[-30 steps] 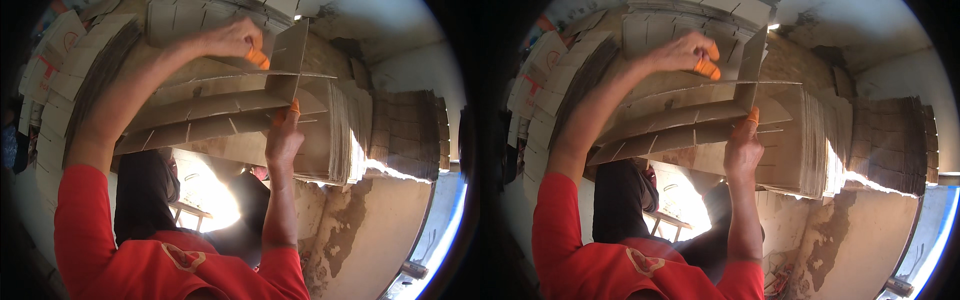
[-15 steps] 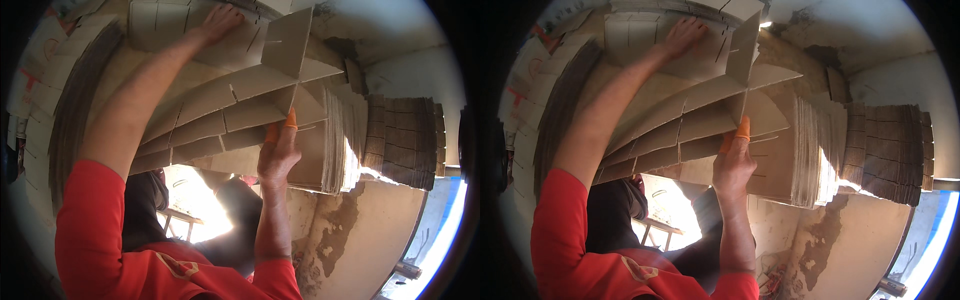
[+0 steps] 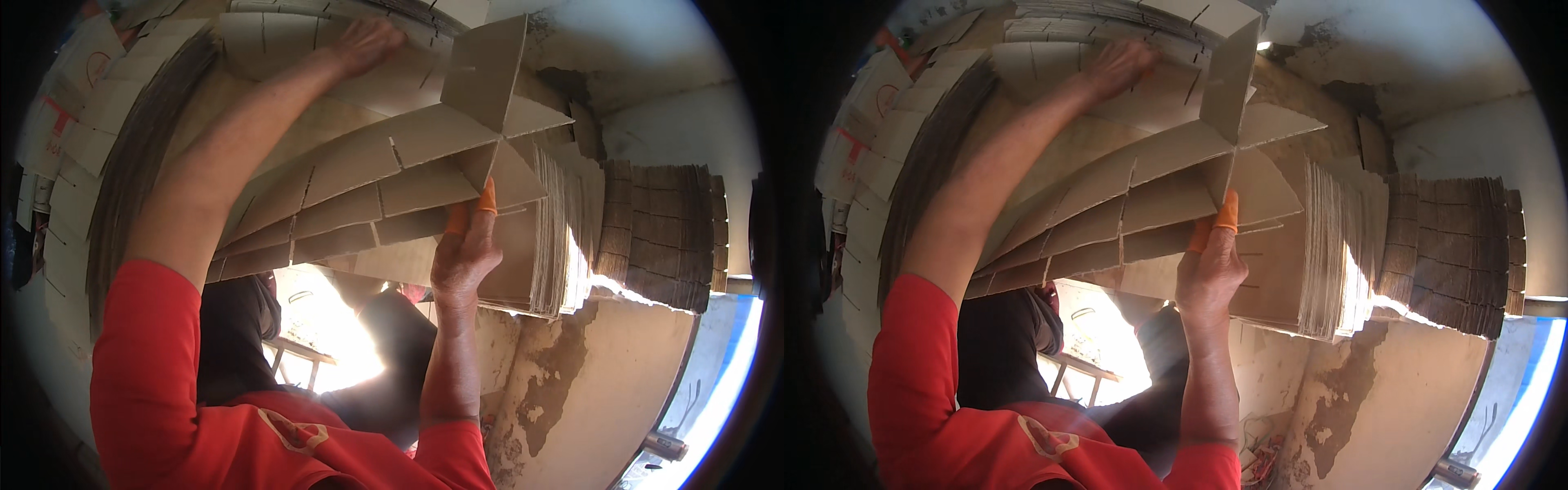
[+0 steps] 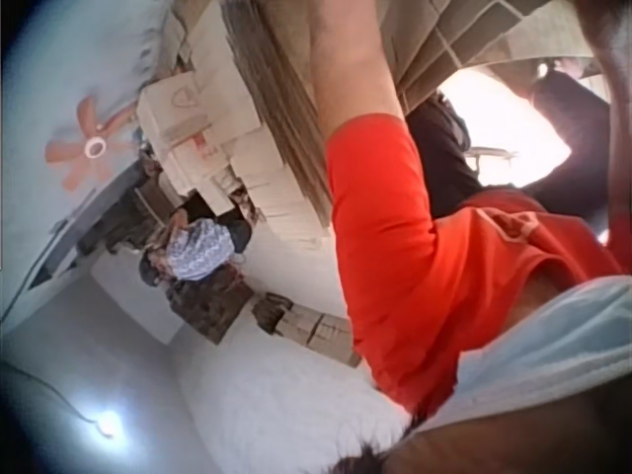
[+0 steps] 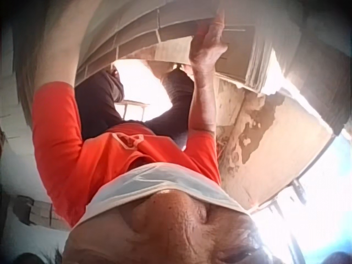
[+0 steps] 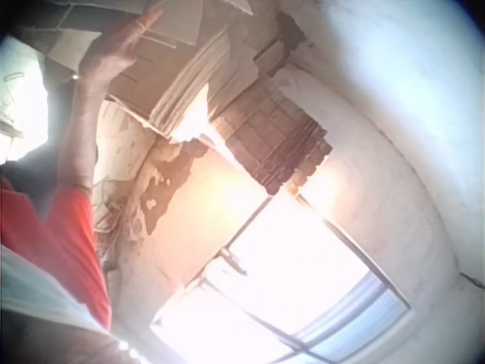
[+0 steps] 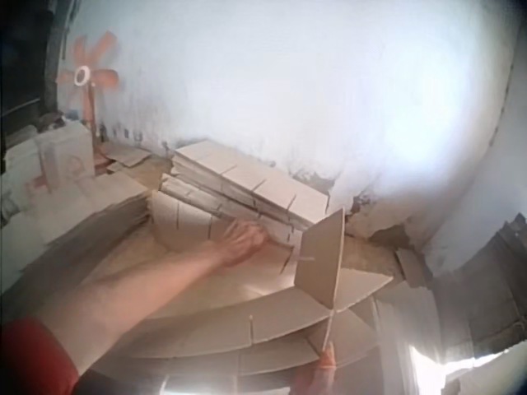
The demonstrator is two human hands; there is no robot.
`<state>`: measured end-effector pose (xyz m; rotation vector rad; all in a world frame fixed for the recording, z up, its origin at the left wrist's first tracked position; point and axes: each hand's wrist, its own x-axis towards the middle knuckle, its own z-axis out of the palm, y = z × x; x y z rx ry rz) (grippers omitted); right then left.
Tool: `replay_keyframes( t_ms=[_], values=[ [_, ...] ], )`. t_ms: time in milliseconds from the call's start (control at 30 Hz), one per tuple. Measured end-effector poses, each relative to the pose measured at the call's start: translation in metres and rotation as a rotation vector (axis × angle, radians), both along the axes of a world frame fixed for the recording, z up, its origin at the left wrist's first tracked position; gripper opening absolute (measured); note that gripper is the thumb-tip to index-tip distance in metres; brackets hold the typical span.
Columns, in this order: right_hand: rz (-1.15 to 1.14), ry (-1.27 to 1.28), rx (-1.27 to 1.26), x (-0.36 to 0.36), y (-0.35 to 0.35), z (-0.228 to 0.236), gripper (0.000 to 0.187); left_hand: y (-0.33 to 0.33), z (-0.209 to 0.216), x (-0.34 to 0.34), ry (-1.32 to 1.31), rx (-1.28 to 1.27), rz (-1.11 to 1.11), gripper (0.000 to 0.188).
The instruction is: The person sits on the floor and repeatedly separates individual cardboard sheets from a pre-scored stack. They lift each sheet, peel it away from the underlying layers, and place it aside. The process is continuous and repetitive.
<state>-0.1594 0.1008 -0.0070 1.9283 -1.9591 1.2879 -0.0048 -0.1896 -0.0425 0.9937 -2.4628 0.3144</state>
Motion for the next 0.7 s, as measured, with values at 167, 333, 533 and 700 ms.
replay_keyframes(
  t_ms=[167, 333, 533, 700],
  values=[
    [0.010, 0.018, -0.016, -0.002, -0.001, -0.002, 0.050, 0.003, 0.010, -0.001, 0.180, -0.340, -0.214, 0.008],
    [0.021, 0.036, -0.032, 0.000, -0.003, -0.001, 0.051, 0.004, 0.005, 0.003, 0.116, -0.099, -0.189, 0.010],
    [-0.043, 0.062, 0.042, -0.001, -0.005, -0.002, 0.045, 0.022, 0.019, -0.002, 0.164, 0.045, -0.248, 0.016],
    [-0.084, 0.105, 0.164, 0.001, -0.001, 0.008, 0.041, 0.036, 0.027, -0.005, 0.216, 0.060, -0.311, 0.006]
  ],
)
